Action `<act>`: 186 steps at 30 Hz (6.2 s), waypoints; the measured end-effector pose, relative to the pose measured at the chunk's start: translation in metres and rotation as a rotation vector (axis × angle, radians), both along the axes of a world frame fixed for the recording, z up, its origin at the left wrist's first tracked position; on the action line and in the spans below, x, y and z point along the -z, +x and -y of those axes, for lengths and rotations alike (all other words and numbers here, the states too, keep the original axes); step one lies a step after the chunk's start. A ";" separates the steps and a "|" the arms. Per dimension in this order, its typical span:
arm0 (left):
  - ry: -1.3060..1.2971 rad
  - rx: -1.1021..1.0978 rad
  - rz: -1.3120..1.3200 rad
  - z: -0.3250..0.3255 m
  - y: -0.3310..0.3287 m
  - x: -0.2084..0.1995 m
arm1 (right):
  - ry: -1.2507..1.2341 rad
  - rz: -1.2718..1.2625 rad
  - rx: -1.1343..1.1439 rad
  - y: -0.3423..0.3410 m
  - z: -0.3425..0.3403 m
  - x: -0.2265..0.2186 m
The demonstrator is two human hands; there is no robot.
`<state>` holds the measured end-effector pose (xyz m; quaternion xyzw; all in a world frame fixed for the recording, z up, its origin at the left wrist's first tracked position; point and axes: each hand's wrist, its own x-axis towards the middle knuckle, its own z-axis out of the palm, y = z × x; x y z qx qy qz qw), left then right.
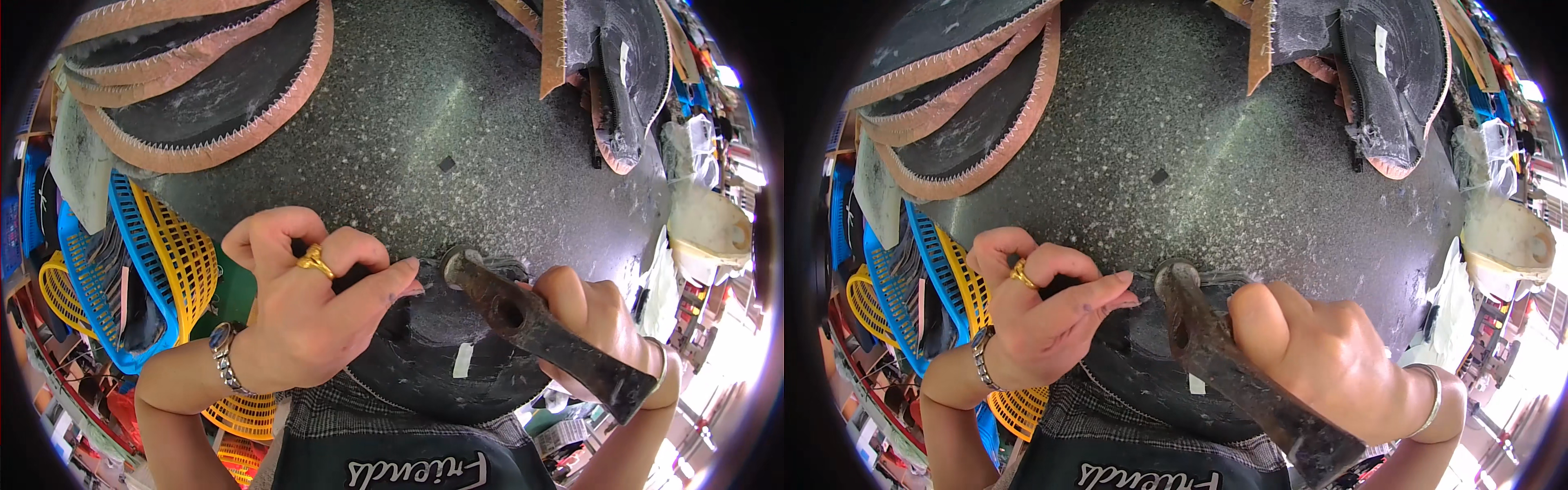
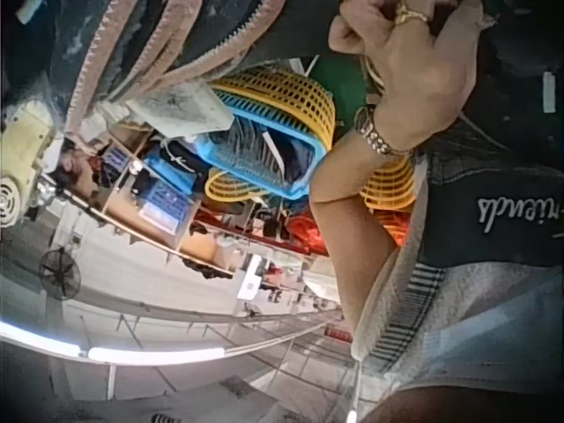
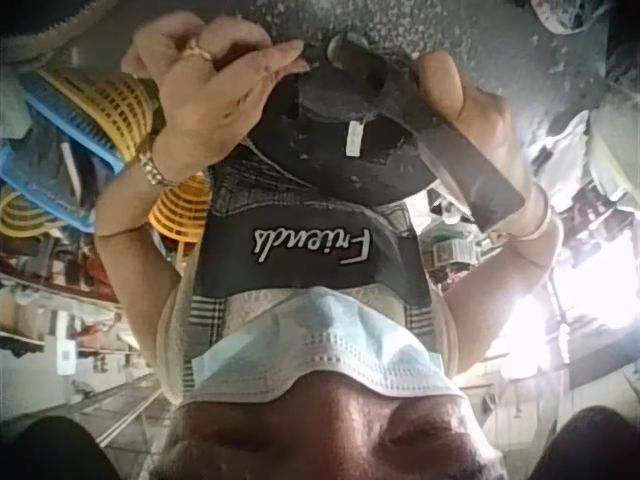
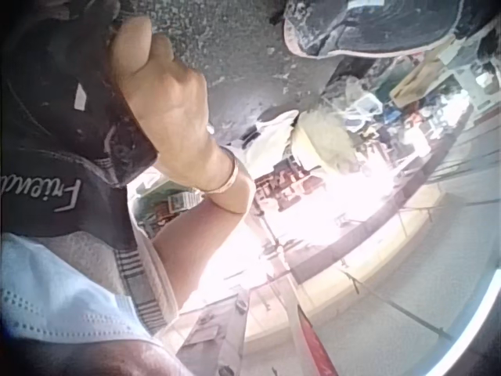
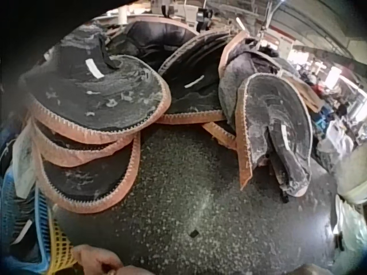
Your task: Hammering various shoe components to secure them together during assembly.
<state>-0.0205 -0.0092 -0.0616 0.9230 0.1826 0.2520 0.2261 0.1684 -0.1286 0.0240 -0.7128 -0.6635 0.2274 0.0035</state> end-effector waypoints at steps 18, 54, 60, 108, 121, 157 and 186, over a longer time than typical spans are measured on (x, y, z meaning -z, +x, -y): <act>0.110 0.000 -0.036 0.009 -0.005 0.005 | 0.033 0.051 -0.265 0.009 -0.015 -0.006; -0.016 -0.225 0.036 0.043 0.000 0.005 | 0.050 0.047 -0.365 0.014 -0.021 -0.006; 0.000 -0.312 -0.059 0.054 0.000 0.003 | 0.109 -0.114 -0.208 0.022 0.009 0.017; 0.907 -0.300 0.247 -0.160 0.059 -0.148 | 0.776 -0.506 0.870 0.066 0.114 -0.005; 0.551 0.306 0.967 -0.049 0.220 -0.135 | 1.090 -0.448 1.072 0.101 0.153 0.002; -1.075 0.090 -0.238 -0.006 0.042 -0.045 | 0.270 -0.347 0.157 0.012 0.108 0.000; -0.101 0.643 -0.253 -0.036 0.084 -0.025 | 0.248 -0.297 0.067 0.013 0.082 0.029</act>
